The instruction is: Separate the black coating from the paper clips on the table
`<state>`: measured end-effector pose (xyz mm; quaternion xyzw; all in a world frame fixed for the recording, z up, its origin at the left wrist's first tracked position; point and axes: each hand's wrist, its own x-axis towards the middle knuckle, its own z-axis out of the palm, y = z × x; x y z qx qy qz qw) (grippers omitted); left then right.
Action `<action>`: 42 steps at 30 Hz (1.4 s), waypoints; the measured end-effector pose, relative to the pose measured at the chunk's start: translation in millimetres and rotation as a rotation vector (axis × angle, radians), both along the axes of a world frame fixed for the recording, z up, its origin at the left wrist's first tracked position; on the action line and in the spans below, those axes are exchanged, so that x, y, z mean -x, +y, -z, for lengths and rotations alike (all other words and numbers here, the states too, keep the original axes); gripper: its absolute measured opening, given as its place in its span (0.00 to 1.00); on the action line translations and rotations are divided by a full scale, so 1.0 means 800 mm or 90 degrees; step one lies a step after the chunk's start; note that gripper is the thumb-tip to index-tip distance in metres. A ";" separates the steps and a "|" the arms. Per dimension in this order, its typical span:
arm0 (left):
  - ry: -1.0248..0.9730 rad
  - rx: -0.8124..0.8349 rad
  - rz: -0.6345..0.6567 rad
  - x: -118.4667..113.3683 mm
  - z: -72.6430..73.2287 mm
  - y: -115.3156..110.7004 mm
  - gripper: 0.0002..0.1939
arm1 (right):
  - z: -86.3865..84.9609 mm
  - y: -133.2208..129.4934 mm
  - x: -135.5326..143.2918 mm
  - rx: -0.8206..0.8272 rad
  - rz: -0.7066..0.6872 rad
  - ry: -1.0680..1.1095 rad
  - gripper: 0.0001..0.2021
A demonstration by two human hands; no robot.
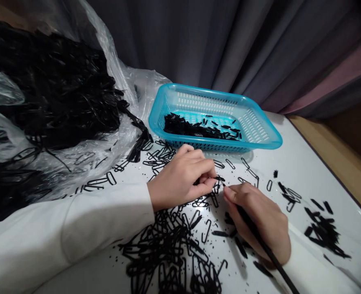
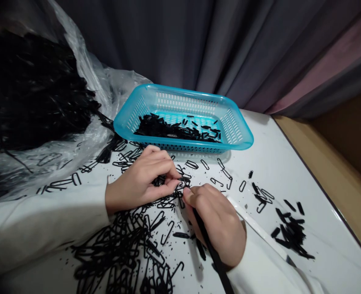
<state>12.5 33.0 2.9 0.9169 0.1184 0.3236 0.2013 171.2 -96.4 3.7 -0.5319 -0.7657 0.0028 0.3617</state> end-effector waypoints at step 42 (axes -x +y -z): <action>0.052 0.099 0.014 -0.001 -0.008 0.000 0.06 | 0.002 -0.003 0.000 -0.004 -0.007 -0.080 0.05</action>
